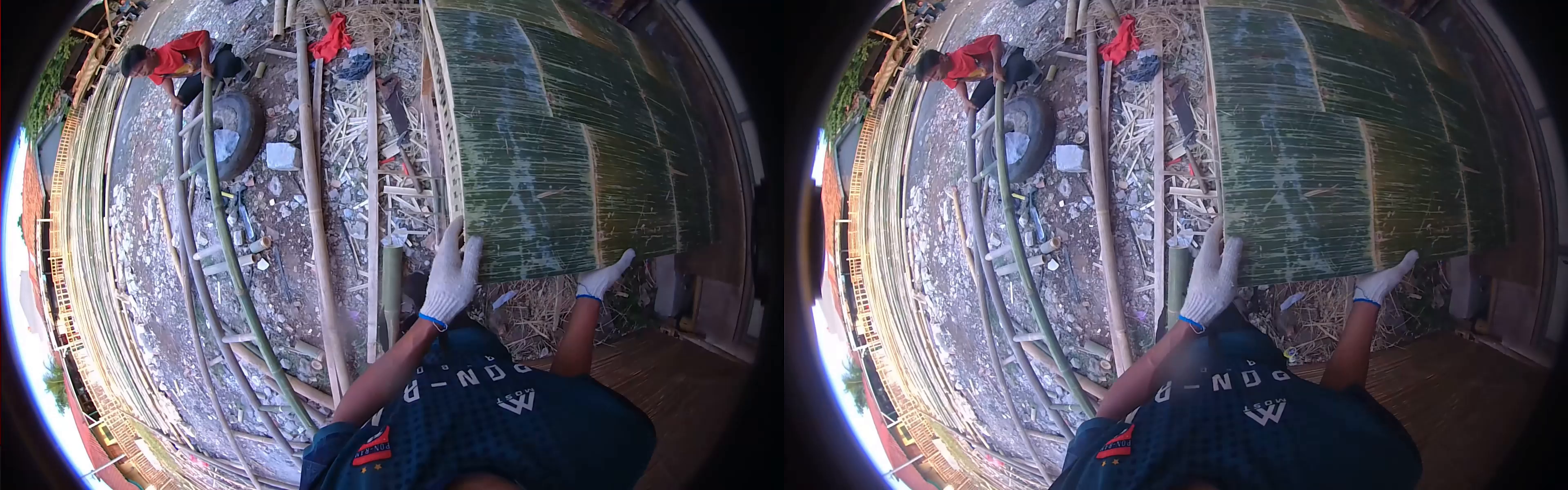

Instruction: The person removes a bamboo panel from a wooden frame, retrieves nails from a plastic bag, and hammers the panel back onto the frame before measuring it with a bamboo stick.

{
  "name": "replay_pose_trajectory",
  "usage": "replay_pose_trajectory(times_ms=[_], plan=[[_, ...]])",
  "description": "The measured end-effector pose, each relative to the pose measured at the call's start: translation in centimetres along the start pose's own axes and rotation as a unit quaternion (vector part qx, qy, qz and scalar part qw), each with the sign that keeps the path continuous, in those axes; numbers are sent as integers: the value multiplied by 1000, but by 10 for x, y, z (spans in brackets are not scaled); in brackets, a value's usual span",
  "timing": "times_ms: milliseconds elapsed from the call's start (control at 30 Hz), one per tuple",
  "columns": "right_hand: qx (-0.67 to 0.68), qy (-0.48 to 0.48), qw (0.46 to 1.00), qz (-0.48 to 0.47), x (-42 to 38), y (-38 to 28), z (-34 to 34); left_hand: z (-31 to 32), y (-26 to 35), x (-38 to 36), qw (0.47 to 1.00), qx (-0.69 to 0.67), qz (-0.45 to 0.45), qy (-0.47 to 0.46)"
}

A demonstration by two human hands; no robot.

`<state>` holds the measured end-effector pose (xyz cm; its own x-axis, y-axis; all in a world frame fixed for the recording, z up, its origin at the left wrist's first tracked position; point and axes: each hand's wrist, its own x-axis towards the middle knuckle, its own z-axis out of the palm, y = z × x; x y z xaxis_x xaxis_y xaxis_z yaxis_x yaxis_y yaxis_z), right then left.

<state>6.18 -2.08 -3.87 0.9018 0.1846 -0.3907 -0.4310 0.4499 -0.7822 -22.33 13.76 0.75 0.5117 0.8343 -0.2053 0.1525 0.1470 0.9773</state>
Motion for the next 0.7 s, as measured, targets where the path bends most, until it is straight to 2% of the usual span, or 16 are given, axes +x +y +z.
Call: replay_pose_trajectory(times_ms=[200,333,400,433,467,500,533,600,633,667,700], plan=[[-16,54,998,12,-13,-4,9,-15,-5,0,998,9,-40,-47],[-81,109,989,-56,-14,-6,9,-43,-12,15,992,28,13,-126],[-119,168,974,-96,-23,-4,27,-66,-23,31,984,12,-16,-178],[-130,159,972,-110,-19,-3,23,-77,-32,43,978,6,-30,-206],[-143,153,970,-123,-13,-6,11,-84,-54,57,981,6,-18,-191],[-159,150,967,-134,-15,-5,4,-96,-62,74,975,41,-73,-204],[-162,187,962,-120,-27,-8,22,-106,-78,90,972,87,-81,-205],[-207,158,960,-102,-19,-22,4,-123,-128,133,961,176,-59,-204],[-233,147,957,-93,-21,-24,-2,-131,-146,156,942,229,-77,-231],[-281,223,932,-58,-35,-27,31,-140,-162,179,921,279,-95,-256],[-271,225,935,-50,-31,-31,42,-140,-185,210,900,323,-104,-274]])
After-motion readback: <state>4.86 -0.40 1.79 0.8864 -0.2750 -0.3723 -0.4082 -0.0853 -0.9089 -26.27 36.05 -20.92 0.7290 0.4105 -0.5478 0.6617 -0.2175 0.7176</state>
